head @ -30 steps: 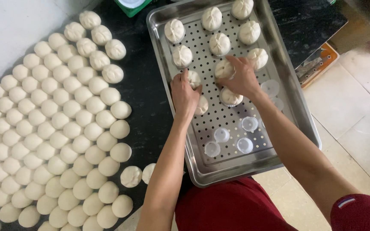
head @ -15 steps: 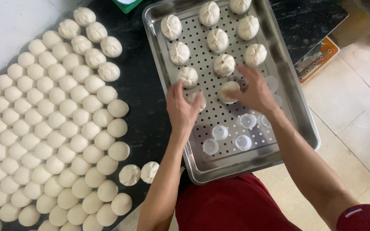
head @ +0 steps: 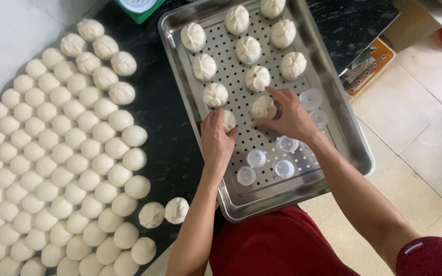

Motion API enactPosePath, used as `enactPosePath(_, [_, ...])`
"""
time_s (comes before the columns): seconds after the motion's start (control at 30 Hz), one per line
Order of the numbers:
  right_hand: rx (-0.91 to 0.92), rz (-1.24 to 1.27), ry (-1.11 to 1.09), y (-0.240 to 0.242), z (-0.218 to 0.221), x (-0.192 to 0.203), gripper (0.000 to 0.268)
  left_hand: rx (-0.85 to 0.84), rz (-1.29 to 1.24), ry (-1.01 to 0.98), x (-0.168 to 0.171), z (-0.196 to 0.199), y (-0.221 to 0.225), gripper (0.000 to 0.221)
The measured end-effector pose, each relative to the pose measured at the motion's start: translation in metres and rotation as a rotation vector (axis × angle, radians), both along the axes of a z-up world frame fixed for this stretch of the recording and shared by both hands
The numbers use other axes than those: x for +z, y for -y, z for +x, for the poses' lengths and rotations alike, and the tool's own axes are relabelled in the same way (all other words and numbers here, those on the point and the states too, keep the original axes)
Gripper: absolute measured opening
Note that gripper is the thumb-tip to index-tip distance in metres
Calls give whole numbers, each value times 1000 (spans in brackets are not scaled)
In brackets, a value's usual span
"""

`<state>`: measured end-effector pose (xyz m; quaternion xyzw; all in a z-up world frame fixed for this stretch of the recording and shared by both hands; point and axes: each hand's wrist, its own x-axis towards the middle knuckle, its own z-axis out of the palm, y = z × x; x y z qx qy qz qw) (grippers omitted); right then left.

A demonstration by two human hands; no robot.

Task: Arrange raw buns onto a steaming tray with paper liners.

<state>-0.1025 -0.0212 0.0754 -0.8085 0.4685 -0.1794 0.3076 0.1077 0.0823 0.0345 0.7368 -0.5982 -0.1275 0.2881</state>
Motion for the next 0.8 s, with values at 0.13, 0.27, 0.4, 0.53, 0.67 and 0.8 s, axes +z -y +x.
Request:
enactPosePath(0.13, [-260, -74, 12, 42, -36, -32, 77, 30, 64, -60, 4, 1, -1, 76])
enactPosePath(0.27, [-330, -104, -85, 79, -33, -15, 103, 47, 96, -76, 18, -4, -1, 86])
enactPosePath(0.4, [-260, -193, -118, 89, -31, -29, 99, 48, 22, 17, 15, -1, -10, 86])
enactPosePath(0.53, [-336, -48, -73, 96, -30, -39, 97, 86, -97, -71, 10, 2, -29, 69])
enactPosePath(0.67, [-345, -102, -71, 97, -31, -46, 95, 111, -147, -129, -1, 1, -40, 57])
enactPosePath(0.8, [-249, -120, -71, 85, -23, -22, 99, 164, -150, -208, -8, 6, -44, 52])
